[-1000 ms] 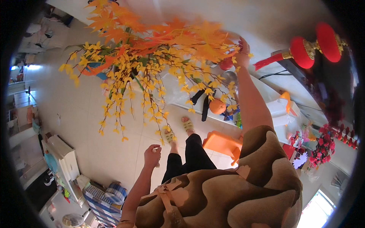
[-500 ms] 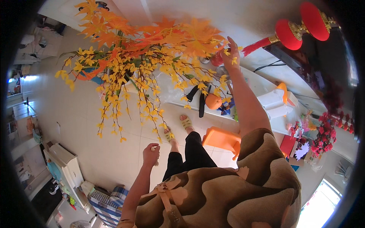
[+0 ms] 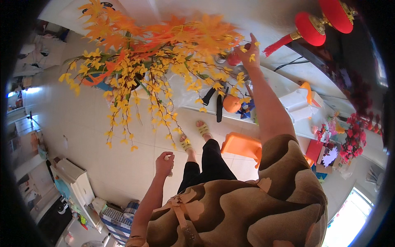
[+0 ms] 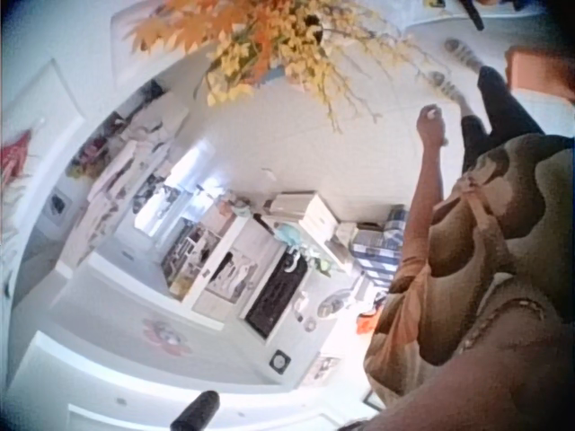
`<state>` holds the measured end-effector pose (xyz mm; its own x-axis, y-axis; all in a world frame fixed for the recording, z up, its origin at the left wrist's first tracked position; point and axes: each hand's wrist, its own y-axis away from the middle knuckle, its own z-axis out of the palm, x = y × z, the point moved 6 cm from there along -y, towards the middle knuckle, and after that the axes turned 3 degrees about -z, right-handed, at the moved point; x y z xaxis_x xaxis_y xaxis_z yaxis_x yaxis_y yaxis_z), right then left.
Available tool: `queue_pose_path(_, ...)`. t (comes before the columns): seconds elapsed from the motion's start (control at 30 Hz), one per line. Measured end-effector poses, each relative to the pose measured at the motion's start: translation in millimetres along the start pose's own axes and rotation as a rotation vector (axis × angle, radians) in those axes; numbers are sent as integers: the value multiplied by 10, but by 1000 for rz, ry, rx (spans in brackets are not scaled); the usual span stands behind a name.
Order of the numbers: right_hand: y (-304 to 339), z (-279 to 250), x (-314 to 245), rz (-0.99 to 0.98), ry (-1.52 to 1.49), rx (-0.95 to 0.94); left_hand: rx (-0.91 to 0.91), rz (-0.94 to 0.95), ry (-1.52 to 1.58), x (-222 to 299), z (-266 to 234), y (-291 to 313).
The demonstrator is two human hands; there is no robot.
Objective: The person handles a black cable and a cylindrical object, sorts markers from a clear container into a pink partitioned tray on a window sill, and picks up two bottles.
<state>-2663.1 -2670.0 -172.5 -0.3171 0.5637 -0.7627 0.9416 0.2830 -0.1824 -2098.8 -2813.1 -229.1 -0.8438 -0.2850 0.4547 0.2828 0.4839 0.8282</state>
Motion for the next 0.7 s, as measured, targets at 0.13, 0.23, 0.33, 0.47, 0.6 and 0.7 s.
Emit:
queue_pose_path(0.13,13,-84,48,-13,64,-7,11,-22,-14,24,-31,38)
queue_pose_path(0.23,1,-146,68,-27,44,-19,18,-27,-7,31,-60,41)
queue_pose_path(0.33,41,-173,20,-76,17,-33,17,-16,-31,-11,-78,33)
queue_pose_path(0.47,169,-301,36,-26,-41,30,-1,10,-21,18,-46,45)
queue_pose_path(0.6,518,-425,208,46,-94,194,-11,40,-18,20,-50,85)
queue_pose_path(0.7,1122,-617,214,238,-317,318,-9,60,-47,8,-53,114)
